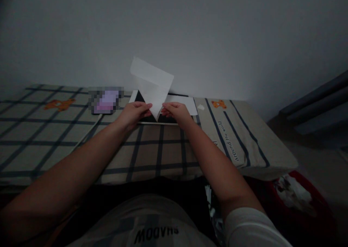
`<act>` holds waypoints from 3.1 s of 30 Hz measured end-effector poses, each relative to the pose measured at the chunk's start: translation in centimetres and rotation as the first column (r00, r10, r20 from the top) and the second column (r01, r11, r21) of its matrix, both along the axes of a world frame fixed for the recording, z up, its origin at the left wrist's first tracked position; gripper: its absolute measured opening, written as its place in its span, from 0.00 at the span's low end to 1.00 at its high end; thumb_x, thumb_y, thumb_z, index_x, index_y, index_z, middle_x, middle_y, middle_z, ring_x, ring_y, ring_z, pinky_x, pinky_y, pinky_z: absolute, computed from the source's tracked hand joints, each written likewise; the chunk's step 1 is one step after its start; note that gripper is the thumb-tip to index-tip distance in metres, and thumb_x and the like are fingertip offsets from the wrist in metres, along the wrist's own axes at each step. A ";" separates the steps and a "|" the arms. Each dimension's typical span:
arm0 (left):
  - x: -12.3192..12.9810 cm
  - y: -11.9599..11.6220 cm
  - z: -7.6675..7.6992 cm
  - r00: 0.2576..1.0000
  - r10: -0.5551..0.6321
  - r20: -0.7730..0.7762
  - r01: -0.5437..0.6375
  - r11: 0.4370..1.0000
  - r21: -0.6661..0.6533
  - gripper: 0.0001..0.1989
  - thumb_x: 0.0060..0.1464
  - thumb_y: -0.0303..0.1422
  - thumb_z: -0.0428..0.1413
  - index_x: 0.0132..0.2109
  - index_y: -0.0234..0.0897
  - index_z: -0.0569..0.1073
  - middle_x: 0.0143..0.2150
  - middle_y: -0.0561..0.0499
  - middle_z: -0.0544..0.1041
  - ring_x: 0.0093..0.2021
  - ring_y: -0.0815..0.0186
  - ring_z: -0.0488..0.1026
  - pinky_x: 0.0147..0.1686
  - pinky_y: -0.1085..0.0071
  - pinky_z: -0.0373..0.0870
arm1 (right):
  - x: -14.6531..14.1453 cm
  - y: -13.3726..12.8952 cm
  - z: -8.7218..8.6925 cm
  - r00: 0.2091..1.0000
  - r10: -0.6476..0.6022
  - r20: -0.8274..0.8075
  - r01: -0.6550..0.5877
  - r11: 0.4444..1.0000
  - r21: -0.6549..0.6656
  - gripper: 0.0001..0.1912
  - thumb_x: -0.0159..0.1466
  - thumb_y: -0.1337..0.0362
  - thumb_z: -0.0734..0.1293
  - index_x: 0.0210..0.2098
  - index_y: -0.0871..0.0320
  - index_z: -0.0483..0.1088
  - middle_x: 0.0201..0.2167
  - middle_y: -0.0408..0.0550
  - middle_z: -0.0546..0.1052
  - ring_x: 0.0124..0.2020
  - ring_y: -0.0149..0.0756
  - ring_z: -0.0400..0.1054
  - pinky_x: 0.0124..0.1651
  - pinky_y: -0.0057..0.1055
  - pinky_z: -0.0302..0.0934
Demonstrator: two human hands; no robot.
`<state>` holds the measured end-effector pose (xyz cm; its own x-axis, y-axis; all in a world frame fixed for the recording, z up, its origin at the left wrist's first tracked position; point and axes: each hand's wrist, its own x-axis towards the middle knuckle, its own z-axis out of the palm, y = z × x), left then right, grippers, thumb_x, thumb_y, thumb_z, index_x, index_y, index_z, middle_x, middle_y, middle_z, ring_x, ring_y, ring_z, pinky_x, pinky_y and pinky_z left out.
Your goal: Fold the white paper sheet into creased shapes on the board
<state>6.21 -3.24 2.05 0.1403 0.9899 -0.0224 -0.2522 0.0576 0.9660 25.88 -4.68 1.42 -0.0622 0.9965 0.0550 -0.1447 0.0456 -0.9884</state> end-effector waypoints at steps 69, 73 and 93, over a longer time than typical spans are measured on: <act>1.1 -1.0 -0.5 0.996 -0.079 -0.035 0.077 0.996 -0.034 0.14 0.38 0.34 0.74 0.29 0.33 0.80 0.28 0.50 0.79 0.30 0.70 0.76 0.41 0.70 0.78 | -0.7 -0.1 -0.6 0.975 -0.075 0.209 0.037 0.982 0.183 0.16 0.55 0.49 0.75 0.30 0.56 0.76 0.27 0.46 0.80 0.27 0.33 0.72 0.33 0.31 0.68; 1.2 -1.0 -0.5 0.999 -0.032 -0.019 0.031 0.999 -0.016 0.13 0.39 0.32 0.74 0.29 0.33 0.80 0.28 0.51 0.79 0.30 0.70 0.76 0.42 0.69 0.78 | -0.7 -0.1 -0.7 0.972 -0.013 0.234 -0.021 0.990 0.140 0.16 0.55 0.49 0.75 0.29 0.56 0.76 0.26 0.45 0.79 0.27 0.33 0.72 0.33 0.32 0.67; 1.2 -1.7 -0.5 0.972 -0.236 -0.014 0.236 0.971 -0.036 0.12 0.38 0.30 0.72 0.35 0.35 0.82 0.36 0.48 0.84 0.37 0.66 0.79 0.48 0.66 0.76 | -0.7 -0.4 -0.2 0.953 -0.122 0.279 0.068 0.978 0.196 0.15 0.54 0.51 0.74 0.29 0.56 0.75 0.22 0.43 0.76 0.24 0.33 0.68 0.31 0.32 0.64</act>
